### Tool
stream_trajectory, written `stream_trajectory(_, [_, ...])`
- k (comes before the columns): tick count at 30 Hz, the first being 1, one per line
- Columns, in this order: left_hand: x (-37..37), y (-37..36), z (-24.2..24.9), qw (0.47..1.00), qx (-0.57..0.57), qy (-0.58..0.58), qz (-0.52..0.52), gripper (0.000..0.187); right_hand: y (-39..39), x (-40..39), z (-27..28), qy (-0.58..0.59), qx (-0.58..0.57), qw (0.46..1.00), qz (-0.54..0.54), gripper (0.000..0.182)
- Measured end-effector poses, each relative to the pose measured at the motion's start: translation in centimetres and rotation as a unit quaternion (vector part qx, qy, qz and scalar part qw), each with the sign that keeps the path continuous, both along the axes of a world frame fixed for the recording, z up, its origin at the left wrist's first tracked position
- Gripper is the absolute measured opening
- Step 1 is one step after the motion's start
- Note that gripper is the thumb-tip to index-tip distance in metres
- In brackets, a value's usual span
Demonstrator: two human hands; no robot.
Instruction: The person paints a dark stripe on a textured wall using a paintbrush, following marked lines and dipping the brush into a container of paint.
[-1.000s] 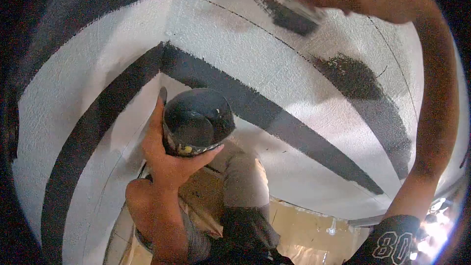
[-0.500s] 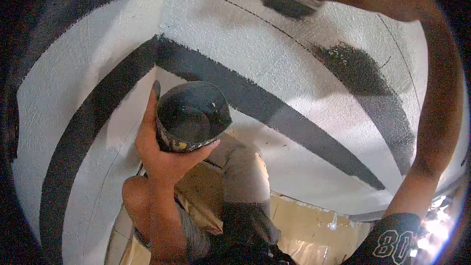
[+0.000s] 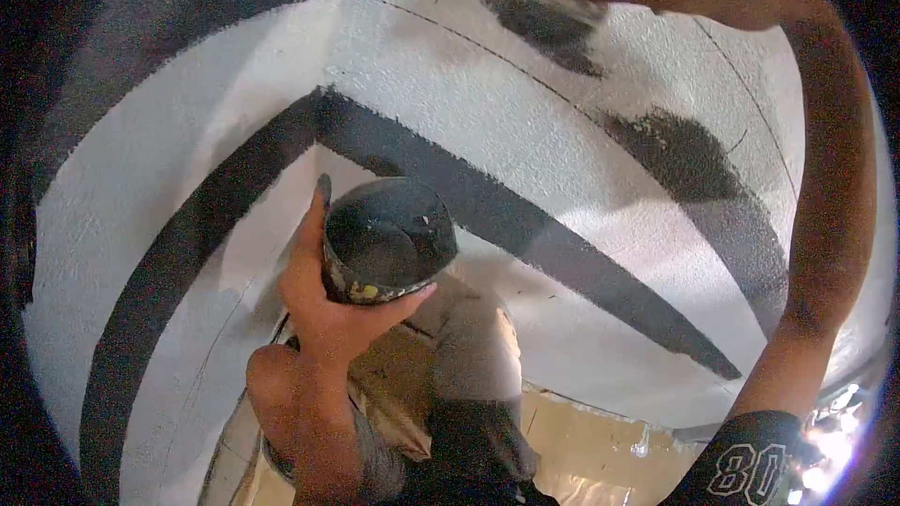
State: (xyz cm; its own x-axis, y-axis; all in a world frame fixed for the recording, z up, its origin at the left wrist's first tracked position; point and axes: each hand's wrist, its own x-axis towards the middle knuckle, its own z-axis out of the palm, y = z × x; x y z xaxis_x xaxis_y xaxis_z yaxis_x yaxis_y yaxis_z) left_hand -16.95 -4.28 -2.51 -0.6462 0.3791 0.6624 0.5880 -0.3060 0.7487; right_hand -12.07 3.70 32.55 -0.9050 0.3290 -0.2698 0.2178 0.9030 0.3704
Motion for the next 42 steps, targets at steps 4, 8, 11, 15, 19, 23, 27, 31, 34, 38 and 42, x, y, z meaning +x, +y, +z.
stream_trajectory(4, [-0.1,-0.3,0.5,0.999,0.029,0.008,0.029,0.102,0.8,-0.4,-0.5,0.054,0.041,0.986,0.155,0.022])
stream_trajectory(8, [-0.6,-0.6,0.4,0.999,0.026,0.004,0.018,0.102,4.0,-3.4,-0.4,0.099,-0.048,0.962,0.249,0.020])
stream_trajectory(11, [-0.6,-0.5,0.2,0.999,0.040,0.014,0.027,0.101,3.2,-4.3,-1.0,0.238,-0.068,0.937,0.248,0.022])
stream_trajectory(15, [-0.9,-1.0,0.3,0.999,0.000,0.021,0.027,0.105,4.6,-4.3,-0.5,0.202,-0.115,0.925,0.301,0.020])
stream_trajectory(19, [-1.0,-1.3,0.3,0.999,-0.002,0.027,0.031,0.104,-0.7,-3.1,0.4,0.029,0.020,0.992,0.124,0.017])
stream_trajectory(23, [-1.1,-1.3,0.3,0.999,0.030,0.013,0.035,0.101,0.8,-4.7,-0.6,0.075,0.065,0.987,0.124,0.012])
stream_trajectory(27, [-1.2,-1.6,0.7,0.999,0.040,0.010,0.031,0.102,2.0,-6.6,-1.0,0.147,0.044,0.959,0.239,0.011])
stream_trajectory(31, [-1.4,-1.7,0.5,0.998,0.038,0.028,0.050,0.102,2.5,-6.5,-1.1,0.185,0.031,0.937,0.296,0.012])
stream_trajectory(34, [-1.4,-1.9,0.3,0.998,0.037,0.019,0.049,0.102,1.2,-5.9,0.0,0.101,0.011,0.976,0.195,0.013])
stream_trajectory(38, [-1.7,-2.2,-0.2,0.999,0.021,0.020,0.035,0.111,-2.6,-6.5,-0.7,0.030,0.083,0.996,-0.014,0.014])
stream_trajectory(42, [-1.8,-2.4,-0.1,0.998,0.019,0.036,0.049,0.110,1.0,-7.5,-0.7,0.060,0.033,0.991,0.115,0.010])
